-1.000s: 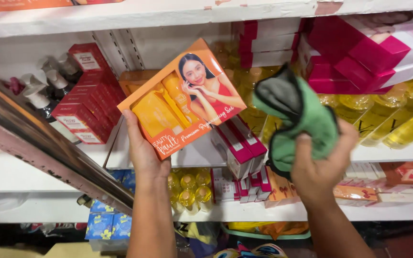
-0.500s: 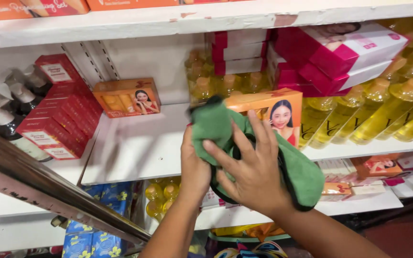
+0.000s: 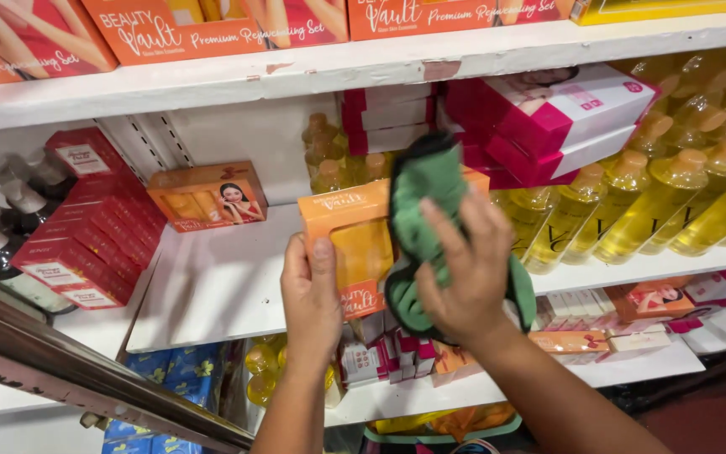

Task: Cleaning and organizing various beauty product sets on a retail shelf using a cloth.

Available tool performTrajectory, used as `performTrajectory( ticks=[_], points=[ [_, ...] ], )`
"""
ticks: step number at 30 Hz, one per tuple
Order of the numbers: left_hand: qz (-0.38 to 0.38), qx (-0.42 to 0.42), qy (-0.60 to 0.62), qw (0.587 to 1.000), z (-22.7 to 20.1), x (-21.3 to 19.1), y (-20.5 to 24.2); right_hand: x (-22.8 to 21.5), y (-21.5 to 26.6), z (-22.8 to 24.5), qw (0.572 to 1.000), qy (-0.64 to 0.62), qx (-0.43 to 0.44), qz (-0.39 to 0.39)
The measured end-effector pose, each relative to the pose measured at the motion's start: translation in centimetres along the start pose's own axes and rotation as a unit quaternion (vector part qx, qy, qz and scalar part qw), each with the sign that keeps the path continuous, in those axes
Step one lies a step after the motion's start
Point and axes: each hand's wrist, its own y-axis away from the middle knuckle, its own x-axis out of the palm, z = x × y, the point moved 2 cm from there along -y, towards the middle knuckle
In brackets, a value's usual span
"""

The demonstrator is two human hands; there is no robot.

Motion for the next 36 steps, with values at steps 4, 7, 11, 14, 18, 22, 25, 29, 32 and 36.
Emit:
performTrajectory(
  ticks=[4, 7, 11, 14, 18, 22, 25, 29, 32, 36],
  points=[
    [0.014, 0.02, 0.002, 1.0, -3.6, 1.1, 0.1, -2.2, -4.6, 1.9, 1.0, -0.029, 0.01, -0.004],
    [0.03, 0.064, -0.003, 0.997, -3.9, 1.6, 0.2, -3.5, -7.7, 4.3, 0.995, -0.074, -0.049, 0.04],
    [0.029, -0.013, -0.005, 0.999, -2.6, -0.9, -0.4, -3.5, -8.5, 2.8, 0.993, -0.073, -0.011, 0.089],
    [0.017, -0.007, 0.041, 0.999, -2.8, -3.0, -1.0, -3.5, -7.3, 0.9, 0.995, -0.07, 0.042, 0.05],
    [-0.003, -0.021, 0.177, 0.984, -4.5, -3.5, -1.5, -2.3, -4.7, -0.7, 0.962, -0.229, 0.145, -0.046],
    [-0.03, -0.061, 0.196, 0.978, -2.8, -3.4, -1.6, -1.2, -1.6, 0.0, 0.906, -0.357, 0.217, -0.064],
    [-0.082, -0.1, 0.249, 0.96, -2.1, -3.2, -1.5, -1.4, -0.7, 0.9, 0.908, -0.351, 0.217, -0.068],
    [-0.056, -0.156, 0.268, 0.949, -2.3, -2.4, -1.5, -2.1, -2.2, -0.2, 0.875, -0.401, 0.267, -0.045],
    [-0.029, -0.205, 0.291, 0.934, -1.9, -2.3, -1.5, -2.1, -3.6, -1.2, 0.783, -0.523, 0.336, -0.031],
    [-0.013, -0.253, 0.325, 0.911, -1.4, -2.0, -1.2, 1.8, -2.0, -5.4, 0.629, -0.677, 0.378, -0.057]
  ],
)
